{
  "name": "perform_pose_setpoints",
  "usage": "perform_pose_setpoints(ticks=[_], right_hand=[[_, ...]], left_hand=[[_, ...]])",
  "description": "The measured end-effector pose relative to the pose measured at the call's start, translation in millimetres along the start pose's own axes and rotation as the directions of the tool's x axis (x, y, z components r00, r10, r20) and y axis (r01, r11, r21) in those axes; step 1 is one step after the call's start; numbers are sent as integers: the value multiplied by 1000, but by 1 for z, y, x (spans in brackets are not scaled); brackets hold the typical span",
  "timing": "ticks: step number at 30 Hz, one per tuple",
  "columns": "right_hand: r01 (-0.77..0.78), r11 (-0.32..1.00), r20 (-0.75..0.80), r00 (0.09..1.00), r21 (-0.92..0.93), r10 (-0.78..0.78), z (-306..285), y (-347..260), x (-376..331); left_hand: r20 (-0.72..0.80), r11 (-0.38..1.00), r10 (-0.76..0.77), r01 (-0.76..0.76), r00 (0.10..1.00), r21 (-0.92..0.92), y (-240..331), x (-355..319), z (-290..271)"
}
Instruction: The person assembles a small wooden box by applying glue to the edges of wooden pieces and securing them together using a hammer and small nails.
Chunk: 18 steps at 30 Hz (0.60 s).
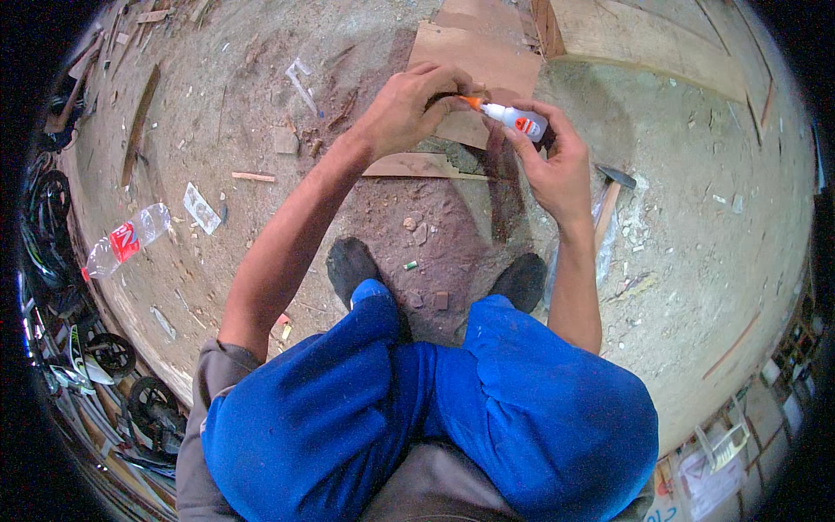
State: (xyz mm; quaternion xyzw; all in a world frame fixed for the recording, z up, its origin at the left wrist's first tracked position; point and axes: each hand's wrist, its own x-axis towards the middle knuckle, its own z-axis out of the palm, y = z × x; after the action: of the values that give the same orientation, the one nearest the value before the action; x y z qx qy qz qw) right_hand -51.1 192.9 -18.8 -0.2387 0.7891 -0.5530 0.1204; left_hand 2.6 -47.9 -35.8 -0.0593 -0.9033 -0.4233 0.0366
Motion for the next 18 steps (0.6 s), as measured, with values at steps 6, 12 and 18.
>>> perform_pose_setpoints(ticks=[6,12,18], right_hand=[[136,973,-67,986,-186,-150,14,-20,2],[82,993,-142,985,-83,-93,27,-3,-4],[40,998,-175,984,-44,-47,31,-5,-6]], left_hand=[[22,999,-9,9,1000,-32,8,9,-4],[26,992,29,-26,999,-124,-9,3,-8],[70,993,26,-18,997,-117,-6,9,-12]])
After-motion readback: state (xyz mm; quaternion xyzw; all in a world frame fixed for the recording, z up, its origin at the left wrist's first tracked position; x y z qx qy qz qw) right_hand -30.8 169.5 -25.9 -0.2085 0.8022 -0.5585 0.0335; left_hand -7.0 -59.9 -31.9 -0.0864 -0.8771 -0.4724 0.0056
